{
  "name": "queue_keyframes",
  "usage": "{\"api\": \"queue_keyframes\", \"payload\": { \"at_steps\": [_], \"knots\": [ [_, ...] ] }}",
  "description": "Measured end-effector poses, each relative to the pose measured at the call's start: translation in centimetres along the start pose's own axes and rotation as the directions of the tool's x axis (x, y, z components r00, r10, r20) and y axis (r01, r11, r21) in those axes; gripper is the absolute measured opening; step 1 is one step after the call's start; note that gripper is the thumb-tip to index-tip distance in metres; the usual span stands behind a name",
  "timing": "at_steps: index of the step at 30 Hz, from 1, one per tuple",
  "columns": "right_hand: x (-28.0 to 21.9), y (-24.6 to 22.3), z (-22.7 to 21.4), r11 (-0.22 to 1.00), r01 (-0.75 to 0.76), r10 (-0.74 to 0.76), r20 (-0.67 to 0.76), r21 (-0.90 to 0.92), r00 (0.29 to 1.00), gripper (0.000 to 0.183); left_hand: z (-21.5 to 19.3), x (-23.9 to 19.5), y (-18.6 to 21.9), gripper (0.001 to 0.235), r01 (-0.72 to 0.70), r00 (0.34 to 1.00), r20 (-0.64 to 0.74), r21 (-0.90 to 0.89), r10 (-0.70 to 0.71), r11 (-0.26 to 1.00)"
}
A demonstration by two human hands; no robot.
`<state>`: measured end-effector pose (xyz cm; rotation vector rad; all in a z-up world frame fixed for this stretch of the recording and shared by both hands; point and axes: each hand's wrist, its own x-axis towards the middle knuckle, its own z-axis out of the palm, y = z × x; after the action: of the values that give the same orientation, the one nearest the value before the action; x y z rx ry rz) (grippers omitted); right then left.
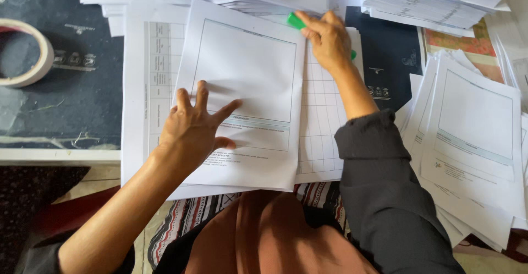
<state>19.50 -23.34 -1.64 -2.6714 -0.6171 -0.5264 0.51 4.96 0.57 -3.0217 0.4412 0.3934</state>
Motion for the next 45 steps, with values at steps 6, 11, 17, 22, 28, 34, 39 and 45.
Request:
{"api": "queue_keyframes", "payload": {
  "at_steps": [6, 11, 17, 22, 28, 34, 39, 45],
  "knots": [
    [-13.8, -7.7, -4.3, 0.905, 0.422, -0.424, 0.124, 0.045, 0.897, 0.035, -0.6, -0.5, 0.1, 0.085, 0.017, 1.000, 0.017, -0.017, -0.017, 1.000],
    [-26.0, -13.6, -7.6, 0.895, 0.440, -0.444, 0.220, 0.070, 0.869, 0.049, 3.7, -1.3, 1.4, 0.092, -0.031, 0.848, -0.523, 0.120, 0.090, 0.992],
    [-28.8, -13.7, -11.1, 0.715, -0.294, 0.208, 0.208, 0.635, 0.956, 0.055, 3.1, -5.5, 10.2, 0.076, -0.316, 0.730, -0.609, 0.101, 0.310, 0.943],
    [-27.5, -12.9, -13.0, 0.351, -0.601, 0.496, 0.402, 0.718, 0.770, 0.079, 2.3, -7.2, 13.7, 0.044, -0.559, 0.614, -0.677, -0.011, 0.405, 0.829],
    [-29.8, -8.2, -14.5, 0.231, -0.696, 0.799, 0.275, 0.679, 0.534, 0.018, 0.3, -5.2, 15.4, 0.067, -0.724, 0.535, -0.741, -0.154, 0.405, 0.673],
    [-35.1, 5.3, -24.0, 0.346, -0.565, 0.930, -0.197, 0.749, 0.309, 0.019, 2.9, -2.6, 11.6, 0.103, -0.329, 0.811, -0.532, -0.071, 0.243, 0.942],
    [-39.2, 10.3, -27.6, 0.268, -0.750, 0.958, -0.250, 0.605, 0.140, 0.020, 3.9, -6.7, 10.6, 0.067, -0.292, 0.803, -0.515, 0.099, 0.300, 0.951],
    [-35.2, 3.1, -26.9, 0.414, -0.858, 0.854, -0.455, 0.303, 0.251, 0.017, 2.4, -6.3, 8.8, 0.054, -0.446, 0.778, -0.549, -0.143, 0.304, 0.884]
  ]
}}
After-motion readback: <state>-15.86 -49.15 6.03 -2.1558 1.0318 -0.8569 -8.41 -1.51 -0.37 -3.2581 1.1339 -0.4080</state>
